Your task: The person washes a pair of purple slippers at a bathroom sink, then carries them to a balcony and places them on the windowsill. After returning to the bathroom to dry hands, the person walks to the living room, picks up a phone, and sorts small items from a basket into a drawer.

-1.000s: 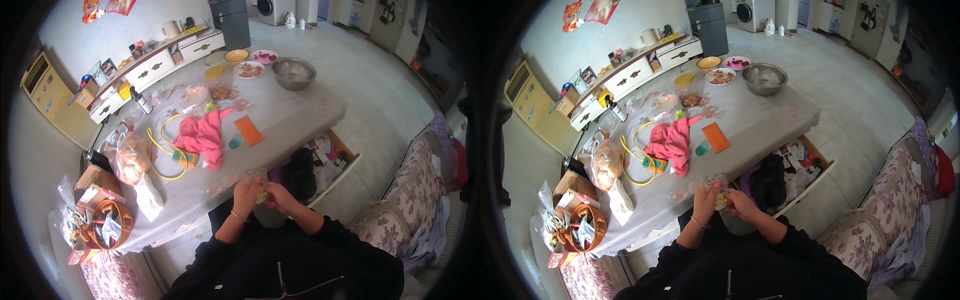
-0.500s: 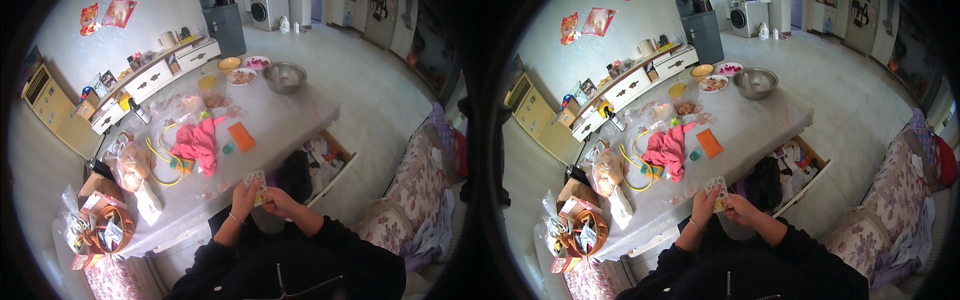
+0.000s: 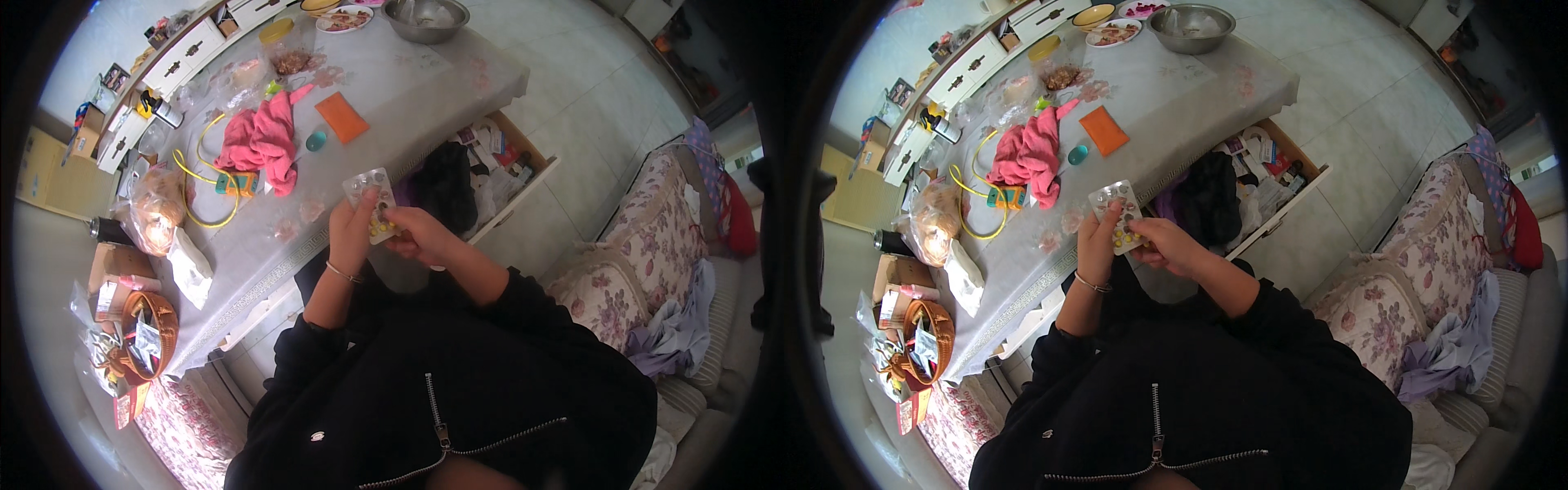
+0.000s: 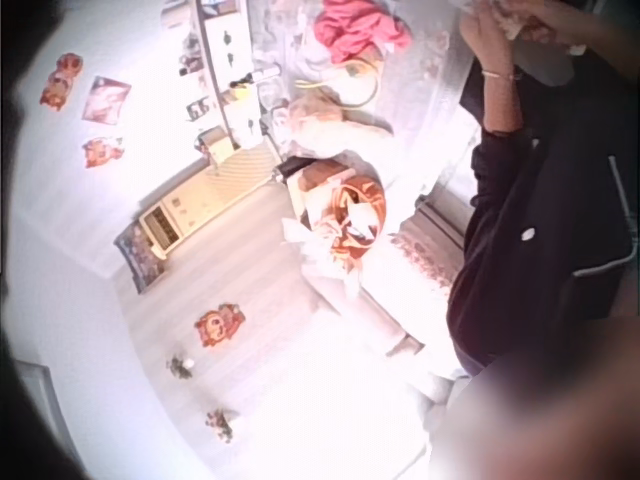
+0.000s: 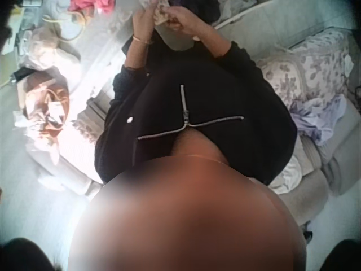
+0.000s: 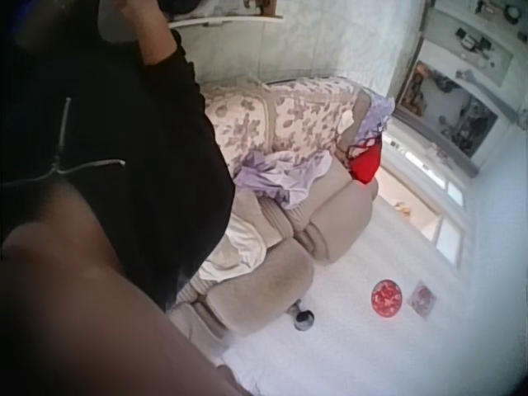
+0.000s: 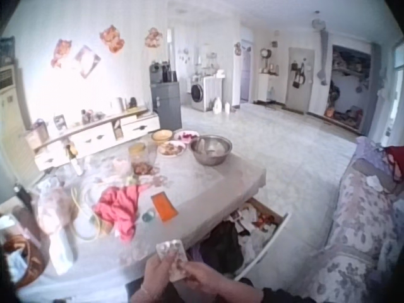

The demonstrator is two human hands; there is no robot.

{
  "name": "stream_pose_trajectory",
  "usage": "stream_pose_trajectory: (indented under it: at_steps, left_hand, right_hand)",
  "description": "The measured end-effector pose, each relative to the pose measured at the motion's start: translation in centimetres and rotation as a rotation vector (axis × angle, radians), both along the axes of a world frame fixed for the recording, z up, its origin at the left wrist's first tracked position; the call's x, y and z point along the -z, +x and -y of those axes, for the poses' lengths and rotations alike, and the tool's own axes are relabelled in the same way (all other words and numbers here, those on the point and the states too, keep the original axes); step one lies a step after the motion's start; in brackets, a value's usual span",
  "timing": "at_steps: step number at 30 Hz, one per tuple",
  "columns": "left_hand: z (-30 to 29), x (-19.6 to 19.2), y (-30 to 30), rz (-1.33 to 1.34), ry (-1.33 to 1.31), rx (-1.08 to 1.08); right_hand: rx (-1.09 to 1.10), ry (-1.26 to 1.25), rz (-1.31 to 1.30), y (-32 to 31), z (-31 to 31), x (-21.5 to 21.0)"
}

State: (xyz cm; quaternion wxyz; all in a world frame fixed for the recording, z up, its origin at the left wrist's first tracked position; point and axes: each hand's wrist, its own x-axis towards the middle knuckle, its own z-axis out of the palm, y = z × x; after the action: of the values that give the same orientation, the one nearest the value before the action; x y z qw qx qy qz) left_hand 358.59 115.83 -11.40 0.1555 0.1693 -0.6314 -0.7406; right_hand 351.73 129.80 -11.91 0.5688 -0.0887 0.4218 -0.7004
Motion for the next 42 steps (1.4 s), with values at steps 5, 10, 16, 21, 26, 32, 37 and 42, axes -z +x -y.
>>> stream_pose_trajectory:
  at_steps: [5, 10, 16, 21, 26, 32, 37, 42]
  left_hand:
    - [0.7, 0.3, 0.2, 0.022, -0.033, -0.033]
    - [1.0, 0.9, 0.3, 0.012, -0.066, -0.031]
    - [0.9, 1.3, 0.4, 0.037, -0.052, -0.043]
    - [0.6, 1.7, 0.1, 0.022, -0.085, -0.079]
    - [0.1, 1.9, 0.0, 0.027, -0.247, -0.065]
    - [0.5, 1.5, -0.1, 0.040, -0.030, -0.050]
    - [1.2, 0.9, -0.2, 0.040, 0.077, -0.157]
    - [1.5, 0.6, -0.1, 0.060, -0.009, -0.033]
  right_hand:
    - [-0.017, 0.044, -0.111, -0.3, -0.1, -0.2]
    - [-0.038, 0.022, 0.012, -0.5, -0.1, 0.2]
    - [-0.034, -0.030, 0.047, -0.5, 0.1, 0.3]
    - [-0.041, -0.028, 0.033, -0.6, 0.2, 0.6]
    - [-0.030, 0.010, 0.021, -0.5, -0.3, 1.2]
    - [-0.141, -0.017, 0.051, -0.9, -0.7, 1.4]
    - [0.055, -0.022, 0.333, -0.9, -0.5, 1.0]
    - [0.056, -0.028, 0.237, -0.3, -0.4, 0.7]
